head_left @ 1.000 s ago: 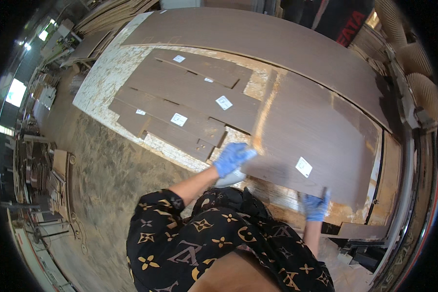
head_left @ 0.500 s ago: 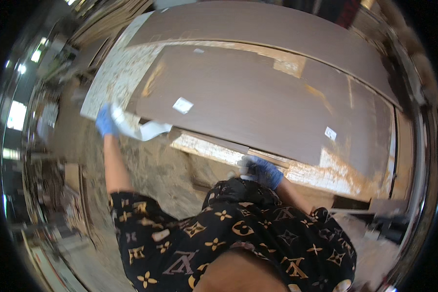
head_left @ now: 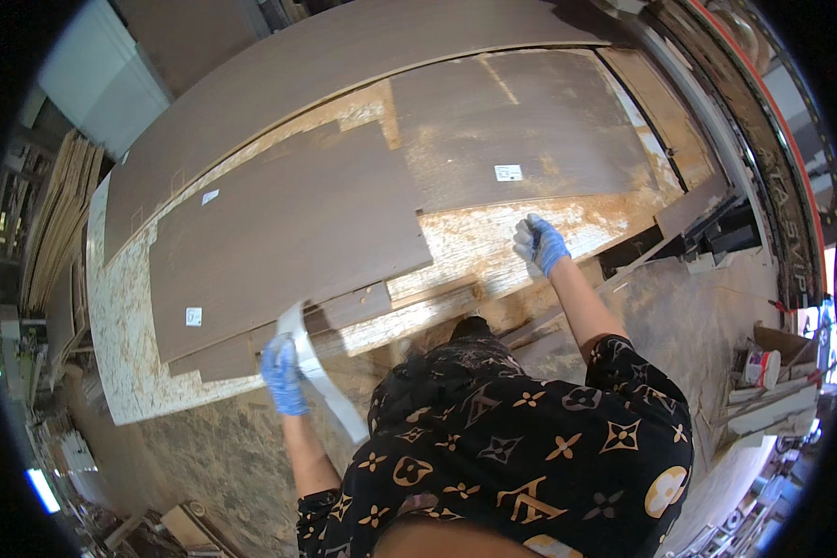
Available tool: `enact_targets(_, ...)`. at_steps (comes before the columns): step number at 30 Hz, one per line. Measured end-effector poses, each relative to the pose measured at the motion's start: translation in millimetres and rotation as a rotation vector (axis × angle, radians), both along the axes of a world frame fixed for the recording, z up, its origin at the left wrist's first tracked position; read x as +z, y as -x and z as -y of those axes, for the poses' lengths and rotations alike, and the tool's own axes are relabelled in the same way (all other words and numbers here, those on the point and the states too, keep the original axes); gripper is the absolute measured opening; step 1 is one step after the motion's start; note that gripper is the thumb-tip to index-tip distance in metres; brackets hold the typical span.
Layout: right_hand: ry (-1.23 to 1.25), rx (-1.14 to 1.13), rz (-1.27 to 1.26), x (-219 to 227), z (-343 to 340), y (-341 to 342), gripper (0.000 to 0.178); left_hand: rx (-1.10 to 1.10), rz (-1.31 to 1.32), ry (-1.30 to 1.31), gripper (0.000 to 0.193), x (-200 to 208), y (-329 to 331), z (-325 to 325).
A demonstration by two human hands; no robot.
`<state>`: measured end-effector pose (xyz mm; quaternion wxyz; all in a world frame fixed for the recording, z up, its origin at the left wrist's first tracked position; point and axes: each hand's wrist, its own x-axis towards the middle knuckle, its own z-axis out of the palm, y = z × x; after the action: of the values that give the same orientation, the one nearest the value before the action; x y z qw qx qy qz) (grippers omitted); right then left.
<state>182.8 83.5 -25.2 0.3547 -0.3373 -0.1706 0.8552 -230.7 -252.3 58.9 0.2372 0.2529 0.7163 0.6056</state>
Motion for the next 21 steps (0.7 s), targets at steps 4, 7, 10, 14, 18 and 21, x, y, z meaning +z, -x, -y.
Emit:
enact_targets(4, -0.109, -0.481, 0.922, 15.3, -41.5, -44.8, 0.035, -0.525, -0.035, 0.034, 0.025, 26.1, -80.4, -81.8)
enact_targets(7, -0.428, -0.527, 1.25, -21.1, -89.5, -110.1, 0.048, -0.626, 0.179, 0.088, 0.042, -4.7, -133.8, -130.3)
enact_targets(10, -0.465, -0.429, 1.724, -0.4, -127.4, -148.5, 0.056, -0.554, 0.521, 0.077, 0.06, -30.0, -178.3, -186.9)
enact_targets(14, -0.383, -0.287, 2.086, 16.5, -174.1, -205.2, 0.063, -0.525, 0.523, 0.255, 0.073, -33.7, -214.9, -262.3)
enact_targets(18, -0.231, -0.134, 2.273, 8.6, -211.3, -245.5, 0.073, -0.258, 0.318, 0.331, 0.072, -115.9, -214.2, -303.5)
enact_targets(21, -0.203, -0.105, 2.308, 14.7, -223.4, -240.5, 0.072, -0.111, 0.119, 0.462, 0.068, -126.5, -187.2, -308.8)
